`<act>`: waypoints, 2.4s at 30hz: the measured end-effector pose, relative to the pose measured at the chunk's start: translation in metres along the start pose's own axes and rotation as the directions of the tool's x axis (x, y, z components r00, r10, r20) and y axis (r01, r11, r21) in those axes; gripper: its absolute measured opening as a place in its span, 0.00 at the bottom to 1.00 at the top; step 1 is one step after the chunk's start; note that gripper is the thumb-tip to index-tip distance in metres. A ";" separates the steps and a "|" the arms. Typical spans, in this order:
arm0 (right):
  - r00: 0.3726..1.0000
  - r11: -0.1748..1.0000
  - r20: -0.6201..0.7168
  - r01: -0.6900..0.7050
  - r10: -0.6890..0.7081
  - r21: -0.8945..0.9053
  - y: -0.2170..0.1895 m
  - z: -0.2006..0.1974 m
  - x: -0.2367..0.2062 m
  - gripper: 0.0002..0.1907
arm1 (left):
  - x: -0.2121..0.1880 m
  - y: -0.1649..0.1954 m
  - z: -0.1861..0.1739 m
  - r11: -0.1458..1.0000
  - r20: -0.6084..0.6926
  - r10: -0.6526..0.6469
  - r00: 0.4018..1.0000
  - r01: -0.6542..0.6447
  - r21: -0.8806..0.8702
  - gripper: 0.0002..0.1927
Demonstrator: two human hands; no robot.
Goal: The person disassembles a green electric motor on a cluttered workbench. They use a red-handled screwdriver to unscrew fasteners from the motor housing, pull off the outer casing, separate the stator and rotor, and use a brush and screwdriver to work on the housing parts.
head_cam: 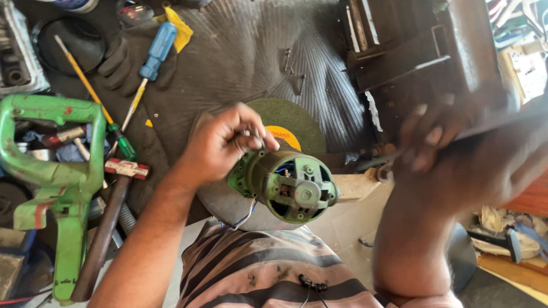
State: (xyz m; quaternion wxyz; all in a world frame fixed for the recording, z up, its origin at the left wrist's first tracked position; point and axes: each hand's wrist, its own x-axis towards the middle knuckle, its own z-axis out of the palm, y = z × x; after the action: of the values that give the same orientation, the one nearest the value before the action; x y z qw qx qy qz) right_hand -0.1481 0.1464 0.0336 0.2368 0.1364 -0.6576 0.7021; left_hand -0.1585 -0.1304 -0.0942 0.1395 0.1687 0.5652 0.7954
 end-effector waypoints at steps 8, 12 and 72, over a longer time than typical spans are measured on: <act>0.824 0.440 0.231 -0.024 0.517 -0.898 0.142 -0.030 0.001 0.27 | 0.119 -0.022 -0.012 0.335 -0.166 0.074 0.983 0.132 0.933 0.08; 0.797 0.470 0.348 0.092 0.493 -0.878 0.162 -0.027 -0.006 0.38 | 0.155 -0.045 -0.009 0.278 -0.059 0.217 0.974 -0.003 0.961 0.11; 0.733 0.998 0.677 0.058 -0.064 0.031 0.045 -0.038 -0.087 0.64 | -0.066 0.041 0.114 0.930 -0.222 0.366 0.904 -0.347 0.121 0.59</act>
State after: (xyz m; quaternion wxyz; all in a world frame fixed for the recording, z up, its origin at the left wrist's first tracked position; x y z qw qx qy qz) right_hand -0.0925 0.1696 -0.0522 0.0034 0.4049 -0.6911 0.5987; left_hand -0.0517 -0.0737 -0.0282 -0.0846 0.1767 0.5684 0.7991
